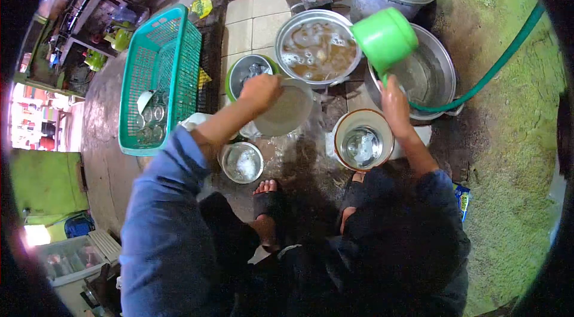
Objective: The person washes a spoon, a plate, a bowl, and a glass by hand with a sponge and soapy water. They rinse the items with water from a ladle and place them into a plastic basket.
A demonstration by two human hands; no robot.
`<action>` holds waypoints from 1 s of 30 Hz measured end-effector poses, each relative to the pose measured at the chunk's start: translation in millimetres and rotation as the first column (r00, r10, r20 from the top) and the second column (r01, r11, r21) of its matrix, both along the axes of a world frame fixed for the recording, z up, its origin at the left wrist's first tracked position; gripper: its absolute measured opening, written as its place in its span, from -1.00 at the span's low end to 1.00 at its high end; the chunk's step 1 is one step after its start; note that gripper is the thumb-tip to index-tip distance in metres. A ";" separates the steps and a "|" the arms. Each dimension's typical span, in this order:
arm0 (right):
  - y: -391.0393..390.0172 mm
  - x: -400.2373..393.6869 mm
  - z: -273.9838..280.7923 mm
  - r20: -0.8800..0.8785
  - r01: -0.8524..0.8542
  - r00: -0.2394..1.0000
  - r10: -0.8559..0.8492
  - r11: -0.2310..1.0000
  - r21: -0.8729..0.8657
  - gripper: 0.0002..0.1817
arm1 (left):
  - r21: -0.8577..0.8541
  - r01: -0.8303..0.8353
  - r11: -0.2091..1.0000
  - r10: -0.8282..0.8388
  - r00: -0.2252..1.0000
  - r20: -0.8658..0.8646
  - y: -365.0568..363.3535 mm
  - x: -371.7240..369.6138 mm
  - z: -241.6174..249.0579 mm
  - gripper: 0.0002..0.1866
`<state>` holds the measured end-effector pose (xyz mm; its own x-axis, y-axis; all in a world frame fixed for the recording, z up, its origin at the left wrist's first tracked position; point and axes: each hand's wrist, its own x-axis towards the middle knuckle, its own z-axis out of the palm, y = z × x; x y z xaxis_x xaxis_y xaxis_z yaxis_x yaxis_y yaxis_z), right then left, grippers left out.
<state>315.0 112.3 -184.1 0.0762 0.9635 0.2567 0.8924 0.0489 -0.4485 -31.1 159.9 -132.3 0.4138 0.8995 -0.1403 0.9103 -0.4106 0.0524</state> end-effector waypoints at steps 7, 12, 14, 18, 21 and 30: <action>2.7 55.0 -56.9 -0.007 0.255 0.966 -0.260 0.953 -0.161 -0.67 | 0.036 -0.487 0.873 0.455 0.839 0.299 -25.5 -92.9 129.1 -0.51; 3.8 58.9 -46.8 0.047 0.237 0.971 -0.233 0.931 -0.277 -0.48 | -0.507 -0.620 0.599 0.519 -0.182 0.835 -84.0 -183.3 118.6 -0.60; 3.2 50.2 -35.2 0.068 0.238 0.971 -0.231 0.876 -0.420 -0.38 | -0.585 -0.514 0.627 0.303 -0.531 0.791 -99.4 -220.0 97.9 -0.57; 8.7 72.7 -71.4 0.071 0.230 0.973 -0.219 0.910 -0.344 -0.34 | -0.607 -0.593 0.529 0.256 -0.571 0.780 -120.5 -300.1 47.9 -0.72; 8.4 65.5 -57.2 0.091 0.262 0.965 -0.248 0.867 -0.424 -0.33 | -0.720 -0.546 0.428 0.194 -0.723 0.663 -119.2 -354.3 3.8 -0.80; 13.8 89.1 -90.3 0.099 0.248 0.969 -0.228 0.907 -0.339 -0.38 | -0.610 -0.761 0.221 0.561 -0.412 0.718 -122.3 -418.2 -70.6 -0.62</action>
